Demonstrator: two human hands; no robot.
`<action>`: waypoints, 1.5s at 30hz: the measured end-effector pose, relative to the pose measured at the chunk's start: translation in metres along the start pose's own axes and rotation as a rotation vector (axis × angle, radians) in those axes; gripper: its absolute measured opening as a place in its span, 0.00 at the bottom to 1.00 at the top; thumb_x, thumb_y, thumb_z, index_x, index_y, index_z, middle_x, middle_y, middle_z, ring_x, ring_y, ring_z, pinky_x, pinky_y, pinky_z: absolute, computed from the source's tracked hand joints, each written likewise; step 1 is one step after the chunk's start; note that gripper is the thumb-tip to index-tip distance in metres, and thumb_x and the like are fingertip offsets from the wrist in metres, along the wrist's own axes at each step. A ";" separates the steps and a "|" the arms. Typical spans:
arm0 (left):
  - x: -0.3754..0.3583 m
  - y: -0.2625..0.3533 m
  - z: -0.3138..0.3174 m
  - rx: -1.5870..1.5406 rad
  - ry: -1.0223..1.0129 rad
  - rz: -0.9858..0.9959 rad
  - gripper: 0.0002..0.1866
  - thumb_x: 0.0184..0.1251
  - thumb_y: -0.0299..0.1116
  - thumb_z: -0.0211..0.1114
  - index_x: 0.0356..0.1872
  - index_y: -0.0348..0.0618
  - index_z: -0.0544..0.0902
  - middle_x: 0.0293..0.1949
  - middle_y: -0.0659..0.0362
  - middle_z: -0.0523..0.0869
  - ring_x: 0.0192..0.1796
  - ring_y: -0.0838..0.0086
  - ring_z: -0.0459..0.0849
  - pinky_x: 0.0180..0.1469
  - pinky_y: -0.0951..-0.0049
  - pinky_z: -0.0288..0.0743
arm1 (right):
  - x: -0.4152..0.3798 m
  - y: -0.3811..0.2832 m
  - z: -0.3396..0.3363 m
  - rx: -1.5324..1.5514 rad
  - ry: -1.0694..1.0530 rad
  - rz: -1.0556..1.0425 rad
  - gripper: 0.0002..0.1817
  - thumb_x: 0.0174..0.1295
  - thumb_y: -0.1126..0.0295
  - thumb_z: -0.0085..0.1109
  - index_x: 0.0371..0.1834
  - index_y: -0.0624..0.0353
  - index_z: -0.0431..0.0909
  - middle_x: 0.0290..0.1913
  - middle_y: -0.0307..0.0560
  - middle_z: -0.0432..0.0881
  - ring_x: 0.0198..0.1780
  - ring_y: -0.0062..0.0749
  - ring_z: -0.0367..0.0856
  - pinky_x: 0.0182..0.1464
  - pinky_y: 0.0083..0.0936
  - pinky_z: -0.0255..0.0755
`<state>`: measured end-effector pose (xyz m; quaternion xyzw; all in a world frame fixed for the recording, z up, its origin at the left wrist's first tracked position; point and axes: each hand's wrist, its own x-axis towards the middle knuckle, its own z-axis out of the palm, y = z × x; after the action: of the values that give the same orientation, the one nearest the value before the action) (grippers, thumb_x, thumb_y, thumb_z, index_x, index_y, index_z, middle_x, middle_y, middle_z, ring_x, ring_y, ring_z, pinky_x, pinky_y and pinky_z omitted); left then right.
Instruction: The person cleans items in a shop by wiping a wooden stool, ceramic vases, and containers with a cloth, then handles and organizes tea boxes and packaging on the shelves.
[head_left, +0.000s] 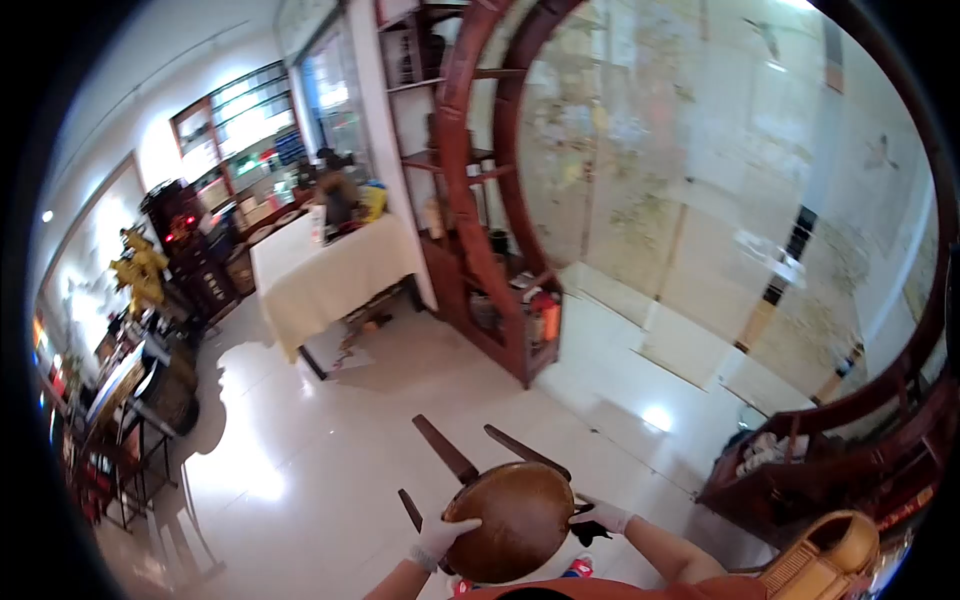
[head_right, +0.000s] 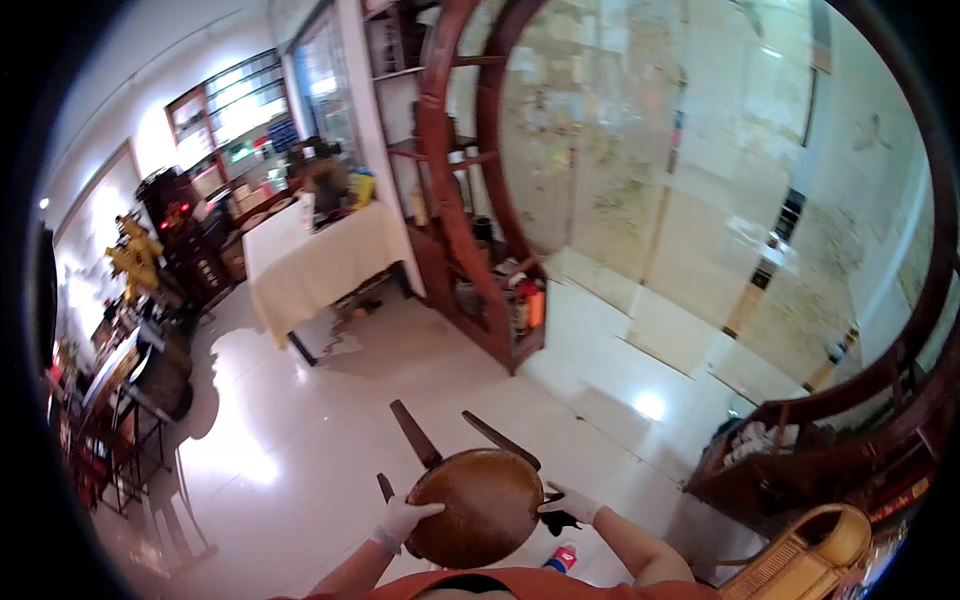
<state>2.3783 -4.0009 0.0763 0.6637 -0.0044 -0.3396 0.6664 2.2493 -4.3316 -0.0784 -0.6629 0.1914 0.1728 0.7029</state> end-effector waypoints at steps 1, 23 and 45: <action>-0.022 -0.002 -0.030 0.007 0.034 0.035 0.24 0.47 0.33 0.78 0.46 0.32 0.83 0.41 0.56 0.86 0.42 0.73 0.84 0.47 0.72 0.79 | 0.021 -0.020 0.029 -0.012 -0.238 -0.008 0.30 0.54 0.65 0.65 0.58 0.69 0.70 0.41 0.49 0.82 0.41 0.30 0.82 0.46 0.26 0.76; -0.333 -0.239 -0.545 -0.745 1.251 0.115 0.25 0.45 0.33 0.79 0.46 0.34 0.83 0.42 0.58 0.86 0.42 0.73 0.84 0.48 0.72 0.79 | 0.283 -0.145 0.849 -1.406 -1.488 -0.097 0.22 0.43 0.65 0.60 0.43 0.66 0.79 0.37 0.49 0.84 0.37 0.36 0.82 0.43 0.29 0.74; -0.574 -0.253 -1.126 -0.965 1.637 0.256 0.25 0.44 0.27 0.78 0.47 0.30 0.82 0.43 0.54 0.86 0.43 0.69 0.84 0.50 0.70 0.77 | 0.355 -0.179 1.627 -1.642 -1.693 -0.644 0.25 0.41 0.61 0.60 0.42 0.66 0.81 0.39 0.60 0.84 0.41 0.50 0.83 0.48 0.35 0.75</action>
<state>2.3382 -2.7164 -0.0271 0.3435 0.5305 0.3398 0.6965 2.7109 -2.7229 -0.0219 -0.6048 -0.6655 0.4372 -0.0111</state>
